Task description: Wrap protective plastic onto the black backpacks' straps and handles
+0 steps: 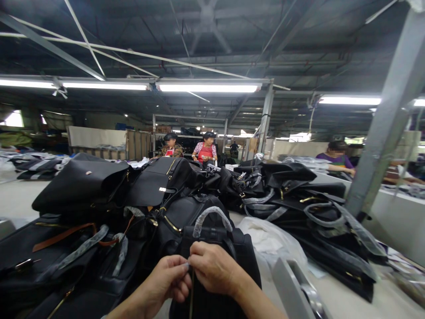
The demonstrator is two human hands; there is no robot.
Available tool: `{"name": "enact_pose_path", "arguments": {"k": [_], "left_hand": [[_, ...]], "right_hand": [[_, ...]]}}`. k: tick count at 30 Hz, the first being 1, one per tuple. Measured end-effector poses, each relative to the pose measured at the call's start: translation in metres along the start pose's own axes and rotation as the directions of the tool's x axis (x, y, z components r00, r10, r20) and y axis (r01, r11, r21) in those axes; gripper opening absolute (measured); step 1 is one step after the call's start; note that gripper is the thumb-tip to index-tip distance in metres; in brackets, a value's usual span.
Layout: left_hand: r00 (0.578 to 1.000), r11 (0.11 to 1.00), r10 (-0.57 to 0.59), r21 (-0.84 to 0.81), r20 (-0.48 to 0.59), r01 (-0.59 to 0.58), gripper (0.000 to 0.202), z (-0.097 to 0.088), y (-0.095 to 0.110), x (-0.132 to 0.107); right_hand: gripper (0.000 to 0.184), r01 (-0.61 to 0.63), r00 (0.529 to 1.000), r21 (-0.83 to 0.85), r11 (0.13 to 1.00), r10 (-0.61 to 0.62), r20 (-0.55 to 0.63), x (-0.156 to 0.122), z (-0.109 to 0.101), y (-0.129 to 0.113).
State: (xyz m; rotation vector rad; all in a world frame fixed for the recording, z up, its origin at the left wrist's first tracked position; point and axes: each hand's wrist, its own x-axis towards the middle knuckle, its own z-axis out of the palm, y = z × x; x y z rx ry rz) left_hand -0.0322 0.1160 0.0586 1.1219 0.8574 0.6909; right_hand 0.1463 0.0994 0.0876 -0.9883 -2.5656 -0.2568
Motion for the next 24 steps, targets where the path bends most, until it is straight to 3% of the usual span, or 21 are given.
{"name": "enact_pose_path", "arguments": {"k": [6,13,16,19,24], "left_hand": [[0.999,0.997,-0.043,-0.064,0.026,0.044,0.044,-0.003,0.006,-0.003],[0.982,0.975,-0.186,-0.113,0.042,0.189,0.04,-0.004,0.014,-0.001],[0.988,0.985,-0.156,-0.071,-0.003,0.155,0.035,-0.002,0.01,0.004],[0.995,0.994,-0.097,-0.056,-0.034,0.095,0.036,0.0,0.003,0.007],[0.998,0.999,-0.041,-0.017,-0.046,0.04,0.038,0.002,-0.004,0.005]], "right_hand": [[0.03,0.028,0.994,-0.232,0.972,-0.052,-0.099,-0.007,0.017,0.0],[0.039,0.019,0.991,-0.272,0.962,-0.054,-0.122,-0.008,0.022,-0.003],[0.035,-0.009,0.988,-0.185,0.983,-0.02,-0.151,-0.011,0.024,-0.002],[0.026,-0.086,0.965,0.029,0.996,0.091,-0.245,-0.018,0.026,0.0],[0.016,-0.226,0.859,0.344,0.911,0.353,-0.371,-0.031,0.019,-0.006]]}}
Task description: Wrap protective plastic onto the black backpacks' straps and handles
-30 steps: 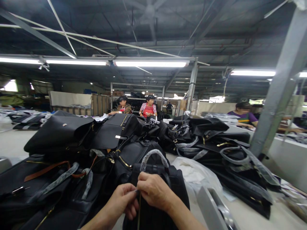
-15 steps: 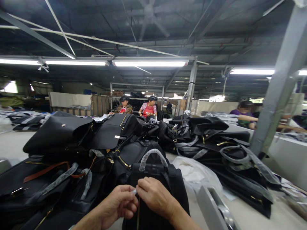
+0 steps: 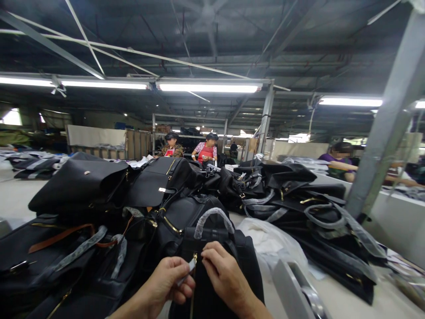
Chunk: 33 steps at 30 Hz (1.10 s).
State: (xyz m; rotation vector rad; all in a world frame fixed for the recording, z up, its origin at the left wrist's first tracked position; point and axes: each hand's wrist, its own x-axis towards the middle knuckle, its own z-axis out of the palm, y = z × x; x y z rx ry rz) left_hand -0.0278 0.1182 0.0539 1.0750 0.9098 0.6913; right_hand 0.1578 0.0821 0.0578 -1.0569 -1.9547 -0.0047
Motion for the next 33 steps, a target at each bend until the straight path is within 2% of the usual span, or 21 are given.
{"name": "enact_pose_path", "arguments": {"k": [5,11,14,17,23,28,31,33], "left_hand": [[0.999,0.998,0.046,0.051,-0.001,-0.046,0.049,0.005,-0.003,-0.002],[0.998,0.996,0.051,0.077,-0.047,-0.047,0.069,0.012,-0.004,0.0],[0.997,0.996,0.057,0.076,-0.057,-0.053,0.07,0.013,-0.003,-0.001],[0.996,0.996,0.057,0.072,-0.063,-0.053,0.069,0.014,-0.002,-0.003],[0.997,0.997,0.055,0.054,-0.061,-0.051,0.066,0.014,-0.004,-0.004],[0.997,0.997,0.058,0.045,-0.054,-0.056,0.069,0.014,-0.008,-0.003],[0.997,0.997,0.059,0.051,-0.045,-0.057,0.069,0.011,-0.011,0.0],[0.997,0.997,0.054,0.057,-0.058,-0.05,0.069,0.008,-0.013,0.002]], "right_hand": [[0.016,-0.21,0.978,0.024,0.977,0.21,-0.014,-0.007,0.002,-0.022],[0.03,-0.392,0.92,-0.191,0.9,0.385,-0.071,-0.006,0.022,-0.033],[0.027,-0.399,0.917,-0.23,0.888,0.388,-0.092,-0.002,0.025,-0.032],[0.023,-0.369,0.929,-0.23,0.901,0.365,-0.06,-0.001,0.022,-0.031],[0.015,-0.412,0.911,-0.093,0.907,0.409,-0.047,-0.002,0.019,-0.029],[0.015,-0.399,0.916,-0.087,0.913,0.392,-0.081,-0.002,0.023,-0.035],[0.017,-0.361,0.929,-0.1,0.927,0.349,-0.122,-0.009,0.004,-0.039],[0.02,-0.391,0.912,-0.134,0.91,0.365,-0.187,-0.021,-0.025,-0.033]]}}
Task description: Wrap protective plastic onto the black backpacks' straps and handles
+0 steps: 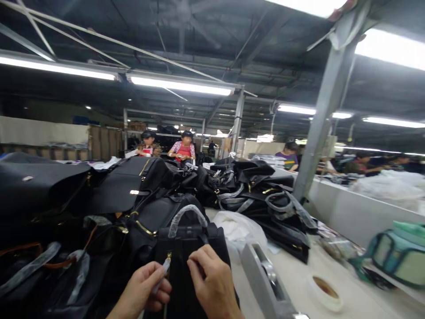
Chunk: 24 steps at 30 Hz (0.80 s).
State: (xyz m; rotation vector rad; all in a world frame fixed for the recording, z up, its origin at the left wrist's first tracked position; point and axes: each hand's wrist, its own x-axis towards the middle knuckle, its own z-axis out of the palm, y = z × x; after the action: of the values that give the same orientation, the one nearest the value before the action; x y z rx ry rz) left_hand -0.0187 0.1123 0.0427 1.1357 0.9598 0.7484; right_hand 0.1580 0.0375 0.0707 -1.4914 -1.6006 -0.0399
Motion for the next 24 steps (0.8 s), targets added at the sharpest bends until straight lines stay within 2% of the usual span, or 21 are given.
{"name": "enact_pose_path", "arguments": {"k": [1,3,4,5,7,9,13,17,20,24], "left_hand": [[1.0,1.0,0.003,0.004,0.003,-0.003,0.068,-0.002,-0.001,0.002],[1.0,1.0,-0.002,0.019,0.025,0.002,0.066,-0.005,-0.001,0.005],[0.999,1.0,-0.012,0.023,0.038,0.011,0.065,-0.007,-0.001,0.007],[0.999,0.999,-0.022,0.026,0.047,0.021,0.065,-0.008,0.0,0.009],[0.998,0.999,-0.043,0.021,0.056,0.042,0.067,-0.009,0.001,0.012],[0.997,0.998,-0.054,0.014,0.059,0.053,0.067,-0.01,0.001,0.014],[0.997,0.998,-0.06,0.01,0.055,0.06,0.067,-0.011,0.0,0.015],[0.998,0.999,-0.04,0.025,0.038,0.039,0.069,-0.012,0.001,0.011],[0.999,0.999,-0.027,0.02,0.038,0.026,0.069,-0.011,0.004,0.008],[0.999,1.0,-0.02,0.008,0.036,0.02,0.064,-0.011,0.003,0.008]], "right_hand": [[0.023,-0.049,0.998,-0.04,0.998,0.047,-0.043,-0.003,-0.019,0.011],[0.028,-0.23,0.97,-0.164,0.959,0.212,-0.12,-0.011,-0.063,0.042],[0.029,-0.355,0.934,-0.237,0.904,0.331,-0.135,-0.017,-0.086,0.058],[0.028,-0.487,0.872,-0.311,0.816,0.473,-0.126,-0.024,-0.107,0.075],[0.027,-0.597,0.795,-0.365,0.714,0.589,-0.147,-0.04,-0.142,0.103],[0.029,-0.655,0.739,-0.367,0.661,0.662,-0.128,-0.054,-0.16,0.12],[0.04,-0.751,0.623,-0.284,0.597,0.782,-0.004,-0.07,-0.159,0.127],[0.043,-0.824,0.528,-0.202,0.53,0.846,0.068,-0.07,-0.151,0.124],[0.033,-0.852,0.491,-0.153,0.501,0.865,0.103,-0.068,-0.152,0.125],[0.018,-0.859,0.485,-0.117,0.498,0.866,0.12,-0.07,-0.152,0.125]]}}
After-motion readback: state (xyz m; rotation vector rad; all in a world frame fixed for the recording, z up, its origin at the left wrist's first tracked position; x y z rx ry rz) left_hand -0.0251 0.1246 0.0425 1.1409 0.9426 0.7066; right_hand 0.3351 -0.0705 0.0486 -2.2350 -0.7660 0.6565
